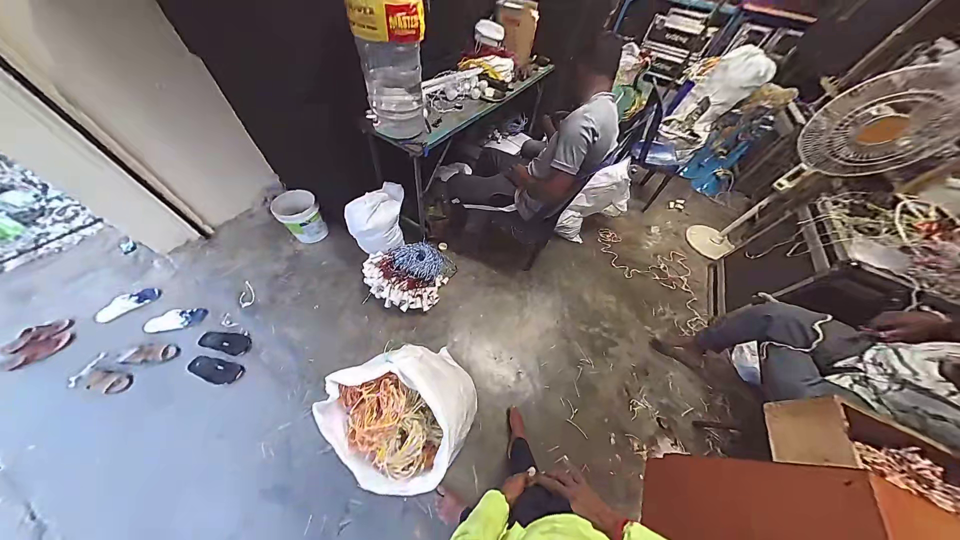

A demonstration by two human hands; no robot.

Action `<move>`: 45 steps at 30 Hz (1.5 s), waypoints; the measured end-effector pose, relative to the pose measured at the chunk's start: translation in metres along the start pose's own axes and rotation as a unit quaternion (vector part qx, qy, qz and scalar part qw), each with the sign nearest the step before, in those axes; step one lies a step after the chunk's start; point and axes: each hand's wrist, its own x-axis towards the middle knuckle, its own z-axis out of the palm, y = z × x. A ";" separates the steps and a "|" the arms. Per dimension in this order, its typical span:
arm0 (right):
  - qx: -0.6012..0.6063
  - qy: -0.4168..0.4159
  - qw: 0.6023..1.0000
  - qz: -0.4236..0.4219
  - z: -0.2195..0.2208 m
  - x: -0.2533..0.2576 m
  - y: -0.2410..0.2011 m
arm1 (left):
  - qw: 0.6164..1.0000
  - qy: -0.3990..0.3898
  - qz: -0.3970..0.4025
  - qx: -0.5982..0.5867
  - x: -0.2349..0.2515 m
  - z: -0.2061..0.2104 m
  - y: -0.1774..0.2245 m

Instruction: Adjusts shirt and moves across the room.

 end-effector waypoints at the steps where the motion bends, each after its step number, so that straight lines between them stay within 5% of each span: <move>1: 0.009 -0.059 0.998 0.032 -0.013 0.001 -0.009 | 0.991 0.012 0.128 -0.028 0.010 0.000 -0.034; 3: 0.000 -0.084 0.996 0.035 -0.017 0.000 -0.008 | 0.987 0.009 -0.134 -0.088 0.012 0.008 0.016; 7: -0.006 -0.083 0.994 0.076 -0.037 -0.014 -0.031 | 0.956 0.033 -0.268 -0.116 0.018 0.013 0.025; 17: -0.012 0.049 0.992 0.112 -0.003 -0.030 -0.007 | 0.962 0.015 -0.240 -0.130 0.034 0.026 0.004; 30: -0.025 -0.042 0.970 0.238 -0.029 -0.024 -0.030 | 0.936 0.025 -0.283 -0.207 0.049 0.037 -0.004; 35: -0.016 0.053 0.980 0.189 -0.005 -0.035 -0.001 | 0.939 0.025 -0.287 -0.185 0.038 0.034 0.015; 39: -0.092 -0.001 0.978 0.189 -0.019 -0.046 -0.010 | 0.949 -0.002 -0.298 -0.099 0.047 0.033 0.005; 45: -0.144 0.070 0.987 0.018 -0.041 -0.083 -0.015 | 0.963 -0.024 -0.264 -0.044 0.044 0.028 0.002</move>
